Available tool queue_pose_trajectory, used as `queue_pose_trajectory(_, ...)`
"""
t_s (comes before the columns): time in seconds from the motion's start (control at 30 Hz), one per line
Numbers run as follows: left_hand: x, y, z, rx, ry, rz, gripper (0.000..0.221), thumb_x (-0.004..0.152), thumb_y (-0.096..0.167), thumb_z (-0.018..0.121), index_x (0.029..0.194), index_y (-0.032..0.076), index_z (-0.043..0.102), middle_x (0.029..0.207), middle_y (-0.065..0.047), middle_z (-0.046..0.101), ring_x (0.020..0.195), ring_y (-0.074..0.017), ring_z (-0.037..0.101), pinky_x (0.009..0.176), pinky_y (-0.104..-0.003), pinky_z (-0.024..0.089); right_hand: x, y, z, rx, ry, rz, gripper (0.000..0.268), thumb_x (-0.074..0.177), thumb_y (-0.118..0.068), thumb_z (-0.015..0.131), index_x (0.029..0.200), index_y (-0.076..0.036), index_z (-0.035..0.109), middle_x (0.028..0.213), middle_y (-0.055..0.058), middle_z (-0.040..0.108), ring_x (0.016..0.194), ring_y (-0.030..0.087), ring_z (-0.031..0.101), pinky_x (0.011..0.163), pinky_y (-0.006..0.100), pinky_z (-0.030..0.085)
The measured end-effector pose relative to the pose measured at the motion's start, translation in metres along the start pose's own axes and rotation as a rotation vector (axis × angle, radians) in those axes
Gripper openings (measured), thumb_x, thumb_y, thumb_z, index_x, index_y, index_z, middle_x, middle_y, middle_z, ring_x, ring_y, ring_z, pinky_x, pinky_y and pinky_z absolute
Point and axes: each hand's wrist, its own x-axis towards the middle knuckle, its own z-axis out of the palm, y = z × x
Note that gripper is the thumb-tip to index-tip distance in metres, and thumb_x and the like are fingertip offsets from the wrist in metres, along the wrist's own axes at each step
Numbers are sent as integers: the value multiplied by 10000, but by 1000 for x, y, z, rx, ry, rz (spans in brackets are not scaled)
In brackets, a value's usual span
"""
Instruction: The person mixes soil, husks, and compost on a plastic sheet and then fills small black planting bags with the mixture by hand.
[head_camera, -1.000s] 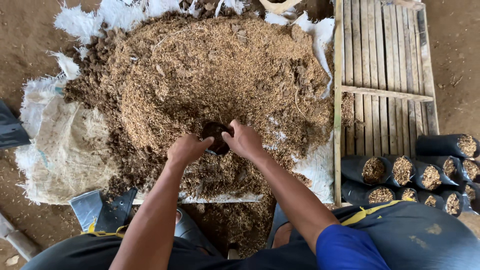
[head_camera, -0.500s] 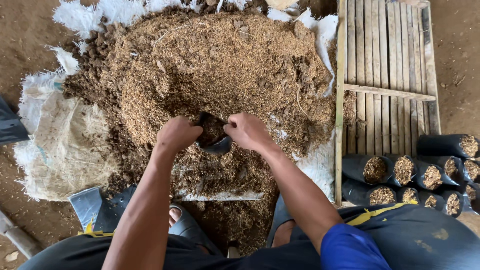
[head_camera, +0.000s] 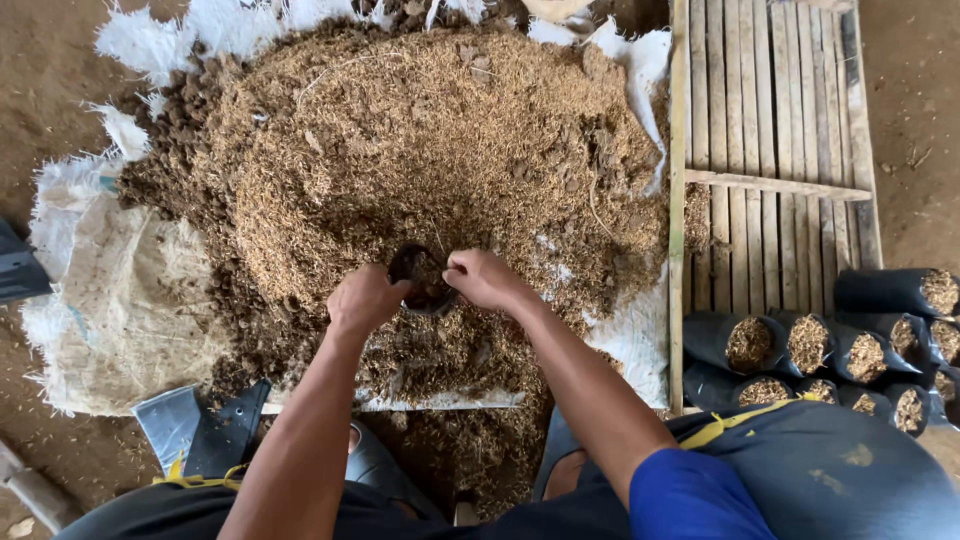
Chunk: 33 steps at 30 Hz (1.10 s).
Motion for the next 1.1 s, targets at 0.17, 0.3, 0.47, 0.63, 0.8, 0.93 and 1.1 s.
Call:
queue_pose_trajectory(0.17, 35, -23, 25, 77, -5, 3, 364, 905, 351, 601, 1141, 147, 789, 1062, -204, 771, 1117, -407, 716, 912, -553, 586, 15, 2, -25, 42, 115, 99, 225, 1050, -263, 552, 1101, -115, 713, 1074, 154, 743, 1043, 338, 699, 918, 431, 535)
queue_pose_trajectory(0.3, 40, -31, 34, 87, -17, -26, 356, 916, 336, 591, 1192, 213, 778, 1105, -186, 770, 1118, -388, 723, 930, -528, 592, 63, 48, -8, -199, 406, -33, 437, 1009, -225, 579, 1434, -142, 519, 1313, 201, 617, 1228, 387, 624, 983, 470, 553)
queue_pose_trajectory(0.47, 33, -28, 40, 99, -58, -78, 374, 910, 318, 591, 1192, 149, 767, 1109, -207, 764, 1118, -401, 722, 929, -548, 586, 96, 27, -11, -531, 347, -173, 714, 930, -255, 654, 1578, -152, 374, 1565, 308, 356, 1421, 514, 394, 1112, 584, 449)
queue_pose_trajectory(0.63, 21, -22, 28, 29, -62, -84, 409, 906, 295, 547, 1219, 128, 750, 1131, -213, 755, 1140, -414, 707, 941, -557, 576, 86, 15, 3, -615, 155, -65, 664, 991, -412, 552, 1592, -212, 351, 1672, 214, 210, 1518, 485, 234, 1204, 579, 357)
queue_pose_trajectory(0.8, 13, -16, 18, -16, -36, -103, 353, 914, 305, 563, 1191, 227, 768, 1146, -174, 762, 1169, -394, 698, 972, -521, 565, 48, 72, 32, -751, 368, -462, 358, 989, -364, 520, 1302, -198, 574, 1363, 123, 543, 1314, 413, 515, 1026, 558, 489)
queue_pose_trajectory(0.93, 21, -25, 19, -17, -9, -73, 380, 913, 302, 556, 1222, 216, 760, 1139, -193, 755, 1165, -411, 695, 961, -539, 564, 18, 75, 47, -818, 419, -595, 308, 970, -380, 518, 1107, -161, 686, 1175, 112, 660, 1256, 353, 566, 1065, 506, 453)
queue_pose_trajectory(1.1, 18, -23, 18, 17, -5, -120, 367, 910, 328, 561, 1210, 255, 759, 1160, -165, 756, 1191, -372, 687, 996, -527, 554, -37, 79, 75, -730, 346, -403, 639, 895, -689, 504, 1274, -192, 637, 1370, 187, 581, 1342, 451, 478, 1119, 594, 356)
